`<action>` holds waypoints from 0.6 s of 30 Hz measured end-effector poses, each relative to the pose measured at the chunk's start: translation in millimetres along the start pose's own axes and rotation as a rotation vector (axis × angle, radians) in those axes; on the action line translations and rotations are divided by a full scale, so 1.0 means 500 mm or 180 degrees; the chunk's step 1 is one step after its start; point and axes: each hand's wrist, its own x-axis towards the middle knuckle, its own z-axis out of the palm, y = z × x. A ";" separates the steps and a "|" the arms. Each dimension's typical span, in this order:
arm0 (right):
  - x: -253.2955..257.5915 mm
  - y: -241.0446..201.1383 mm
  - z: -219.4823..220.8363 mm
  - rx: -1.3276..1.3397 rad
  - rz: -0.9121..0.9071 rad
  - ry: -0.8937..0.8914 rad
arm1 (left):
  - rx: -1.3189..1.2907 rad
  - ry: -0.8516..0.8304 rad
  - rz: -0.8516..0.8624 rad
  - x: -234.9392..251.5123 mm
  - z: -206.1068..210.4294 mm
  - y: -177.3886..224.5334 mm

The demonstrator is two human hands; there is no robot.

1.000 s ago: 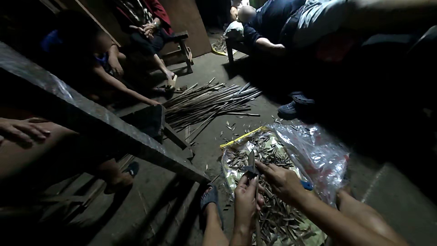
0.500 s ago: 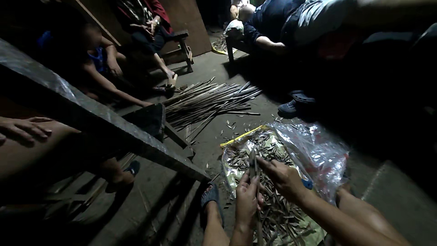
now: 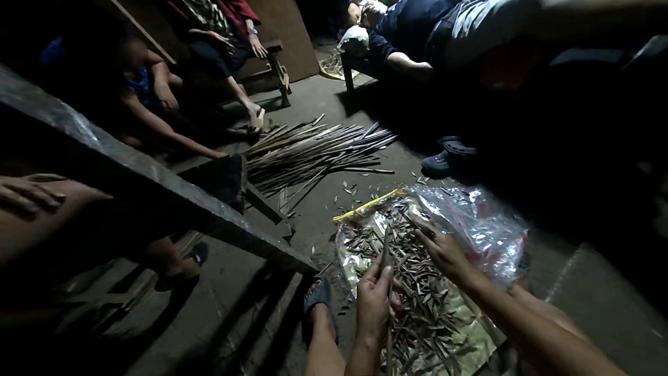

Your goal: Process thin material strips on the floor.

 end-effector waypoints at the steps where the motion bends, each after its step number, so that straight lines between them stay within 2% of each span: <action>1: -0.007 -0.004 0.005 0.0079 -0.0004 -0.0179 | 0.0100 0.0071 0.0060 0.004 -0.002 0.000; 3: -0.028 -0.016 0.021 0.0215 -0.0130 -0.0719 | 0.0419 0.0203 0.0179 0.011 -0.005 -0.003; 6: -0.054 -0.029 0.046 0.0176 -0.0115 -0.1167 | 0.1007 0.0450 0.0318 0.015 -0.001 -0.015; 10: -0.063 -0.027 0.065 -0.0300 -0.0126 -0.1107 | 0.1300 0.0502 0.0214 0.018 0.003 -0.019; 13: -0.070 -0.022 0.081 -0.0580 -0.0319 -0.0783 | 0.1502 0.0457 0.0214 0.016 0.007 -0.018; 16: -0.076 -0.016 0.098 -0.0815 -0.0497 -0.0443 | 0.1872 0.0466 0.0452 0.024 0.004 -0.032; 18: -0.079 -0.020 0.101 -0.0855 -0.0455 -0.0413 | 0.2175 0.0562 0.0676 0.028 0.002 -0.042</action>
